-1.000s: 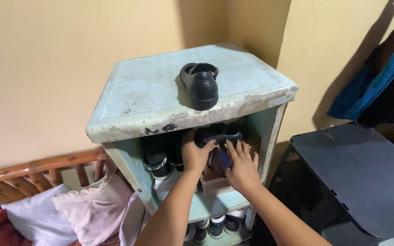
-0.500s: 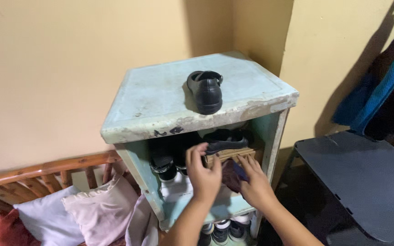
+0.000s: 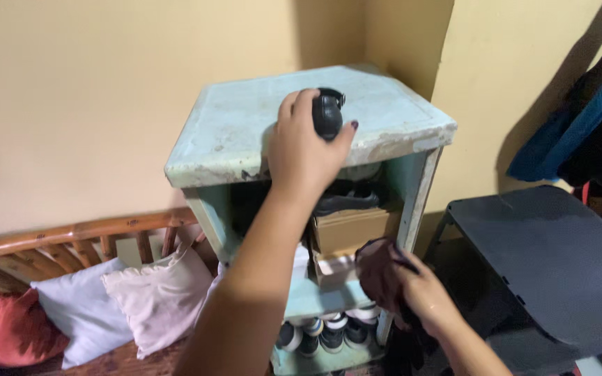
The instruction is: The person wipes various shoes and sandals with a cloth, then places them on a shoe rack. The person also wipes the surfaces of the shoe rack and a plastic storage unit.
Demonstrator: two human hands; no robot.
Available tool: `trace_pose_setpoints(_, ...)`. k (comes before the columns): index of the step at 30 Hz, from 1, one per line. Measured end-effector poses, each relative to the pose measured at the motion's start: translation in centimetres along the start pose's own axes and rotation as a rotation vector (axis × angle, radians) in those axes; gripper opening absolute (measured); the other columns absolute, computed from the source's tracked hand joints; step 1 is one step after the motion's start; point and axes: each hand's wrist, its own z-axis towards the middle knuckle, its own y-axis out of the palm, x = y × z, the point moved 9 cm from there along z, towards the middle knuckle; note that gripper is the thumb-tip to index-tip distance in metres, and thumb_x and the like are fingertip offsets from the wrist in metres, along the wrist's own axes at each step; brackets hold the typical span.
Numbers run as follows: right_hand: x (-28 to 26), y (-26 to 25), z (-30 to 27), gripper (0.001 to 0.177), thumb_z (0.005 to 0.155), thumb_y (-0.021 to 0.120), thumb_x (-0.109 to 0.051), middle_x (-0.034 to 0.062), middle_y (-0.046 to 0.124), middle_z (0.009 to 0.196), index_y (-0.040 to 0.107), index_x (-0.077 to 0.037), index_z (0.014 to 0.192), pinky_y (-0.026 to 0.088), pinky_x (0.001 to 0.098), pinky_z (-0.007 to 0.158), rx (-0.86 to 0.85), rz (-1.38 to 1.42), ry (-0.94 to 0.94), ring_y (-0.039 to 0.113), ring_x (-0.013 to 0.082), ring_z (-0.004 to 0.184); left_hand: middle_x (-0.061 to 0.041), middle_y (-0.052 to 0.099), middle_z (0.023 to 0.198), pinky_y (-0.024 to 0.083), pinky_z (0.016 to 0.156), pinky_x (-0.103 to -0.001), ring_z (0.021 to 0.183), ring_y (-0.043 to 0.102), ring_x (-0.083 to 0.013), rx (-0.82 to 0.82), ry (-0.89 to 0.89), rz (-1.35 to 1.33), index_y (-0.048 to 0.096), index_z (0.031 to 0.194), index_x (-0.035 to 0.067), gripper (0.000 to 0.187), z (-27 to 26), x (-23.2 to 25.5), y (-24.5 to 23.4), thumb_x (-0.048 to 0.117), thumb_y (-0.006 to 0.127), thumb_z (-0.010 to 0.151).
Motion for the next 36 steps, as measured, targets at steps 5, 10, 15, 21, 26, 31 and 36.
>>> trace_pose_setpoints(5,-0.7,-3.0,-1.5,0.037,0.1,0.05,-0.023,0.0123,0.072,0.105,0.062,-0.002,0.129,0.053,0.0388,0.08,0.12,0.294,0.175,0.067,0.0232,0.089,-0.017,0.074,0.095,0.055,0.079,-0.05,0.092,0.071,-0.0405,-0.212,-0.153,-0.053,0.056,0.102,0.008,0.048,1.6,-1.6,2.4,0.031,0.087,0.073)
trace_pose_setpoints(10,-1.6,-5.2,-2.3,0.034,0.103,0.054,-0.028,0.0093,0.068,0.097,0.064,-0.001,0.12,0.054,0.0391,0.069,0.2,0.463,0.121,0.066,0.0214,0.078,-0.021,0.074,0.095,0.058,0.08,-0.044,0.092,0.074,-0.039,-0.12,-0.148,-0.241,0.052,0.105,0.008,0.044,-0.3,-0.4,-0.2,0.02,0.084,0.078)
trace_pose_setpoints(15,-5.5,-7.2,-4.8,0.031,0.108,0.055,-0.025,0.0116,0.058,0.111,0.059,0.001,0.124,0.043,0.041,0.078,0.32,0.611,-0.216,0.054,0.0236,0.093,-0.027,0.062,0.144,0.055,0.103,-0.043,0.129,0.067,-0.0328,-0.141,0.097,-0.562,0.046,0.108,0.005,0.044,-6.4,4.2,-3.8,0.01,0.084,0.086)
trace_pose_setpoints(21,-12.6,-3.0,-14.5,0.036,0.105,0.046,-0.014,0.0165,0.043,0.149,0.05,-0.003,0.139,0.029,0.048,0.111,0.427,0.35,-0.804,0.038,0.0318,0.138,-0.028,0.058,0.14,0.051,0.098,-0.036,0.122,0.059,-0.0285,-0.443,-0.18,-0.742,0.047,0.104,0.005,0.041,-16.1,6.5,-2.1,-0.001,0.081,0.082)
trace_pose_setpoints(26,-14.3,4.5,-18.4,0.036,0.108,0.039,-0.016,0.0214,0.043,0.16,0.058,0.002,0.133,0.015,0.0483,0.128,0.179,-0.186,-1.05,0.024,0.0344,0.16,-0.034,0.064,0.11,0.053,0.074,-0.029,0.089,0.059,-0.0169,-0.577,-0.55,-0.867,0.053,0.108,0.007,0.039,-22.1,3.2,1.3,-0.01,0.07,0.077)
trace_pose_setpoints(31,-9.0,3.3,-14.2,0.039,0.103,0.046,-0.021,0.0166,0.057,0.152,0.069,0.003,0.123,0.043,0.0419,0.108,-0.007,0.167,-0.456,0.059,0.0282,0.129,-0.012,0.06,0.149,0.053,0.07,-0.026,0.098,0.062,-0.0159,-0.441,-0.725,-1.004,0.041,0.09,0.009,0.037,-23.9,-2.9,2.0,-0.007,0.066,0.068)
trace_pose_setpoints(36,-9.0,-2.9,-12.3,0.043,0.112,0.043,-0.033,0.0247,0.06,0.134,0.062,0.003,0.127,0.045,0.0545,0.11,0.262,0.776,-0.272,0.058,0.0436,0.121,-0.016,0.064,0.143,0.051,0.094,-0.029,0.12,0.061,-0.0197,-0.478,-0.557,-0.869,0.039,0.083,0.007,0.035,-25.1,-2.9,1.1,-0.007,0.066,0.068)
